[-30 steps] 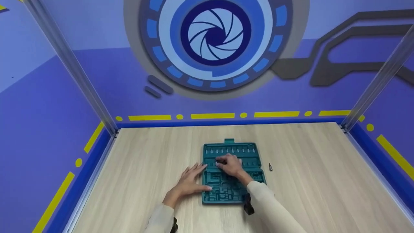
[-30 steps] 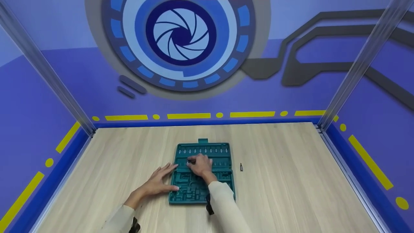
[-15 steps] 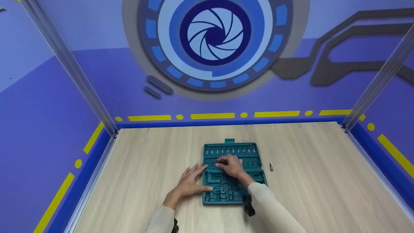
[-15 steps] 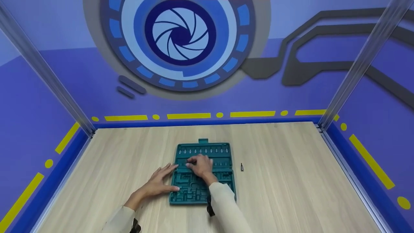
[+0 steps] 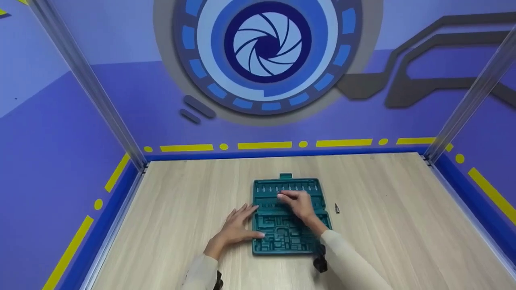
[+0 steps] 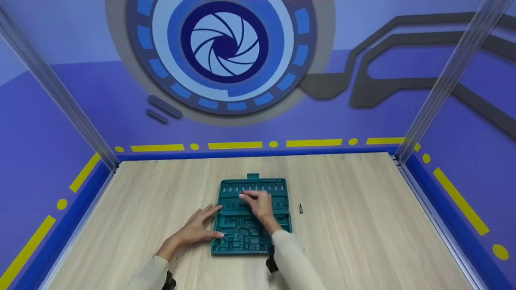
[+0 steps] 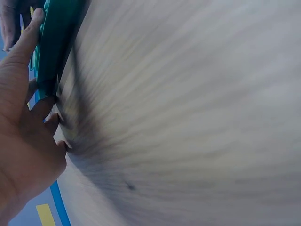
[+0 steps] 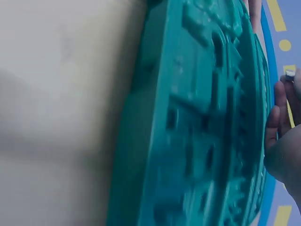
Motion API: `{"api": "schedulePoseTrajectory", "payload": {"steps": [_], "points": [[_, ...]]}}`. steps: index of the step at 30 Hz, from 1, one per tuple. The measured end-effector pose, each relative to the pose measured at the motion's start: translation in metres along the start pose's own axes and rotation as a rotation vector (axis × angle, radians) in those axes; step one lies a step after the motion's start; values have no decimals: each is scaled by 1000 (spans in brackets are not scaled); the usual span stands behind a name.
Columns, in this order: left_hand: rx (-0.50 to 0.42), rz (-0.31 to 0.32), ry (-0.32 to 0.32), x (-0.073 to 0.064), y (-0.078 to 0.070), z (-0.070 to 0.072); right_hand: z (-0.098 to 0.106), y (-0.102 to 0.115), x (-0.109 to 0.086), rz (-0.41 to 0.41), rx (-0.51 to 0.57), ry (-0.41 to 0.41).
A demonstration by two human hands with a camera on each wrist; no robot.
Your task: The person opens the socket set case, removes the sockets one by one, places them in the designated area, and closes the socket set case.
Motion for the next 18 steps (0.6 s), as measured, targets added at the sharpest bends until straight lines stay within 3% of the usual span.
{"api": "schedulePoseTrajectory", "payload": {"steps": [4, 10, 18], "points": [[-8, -1, 1, 1, 1, 1, 30, 2, 2, -37, 54, -15], [-4, 13, 4, 1, 0, 4, 78, 2, 5, -201, 197, -24], [-5, 22, 16, -1, -4, 1, 125, -16, -2, -340, 195, -14]]}}
Point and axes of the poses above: each hand's wrist, its own x-axis towards the middle knuckle, its own z-axis out of the back of the hand, y = z × x, the point moved 1 cm from there along x, towards the middle knuckle, and after that the axes turned 10 degrees about -x, right-handed, at the moved point
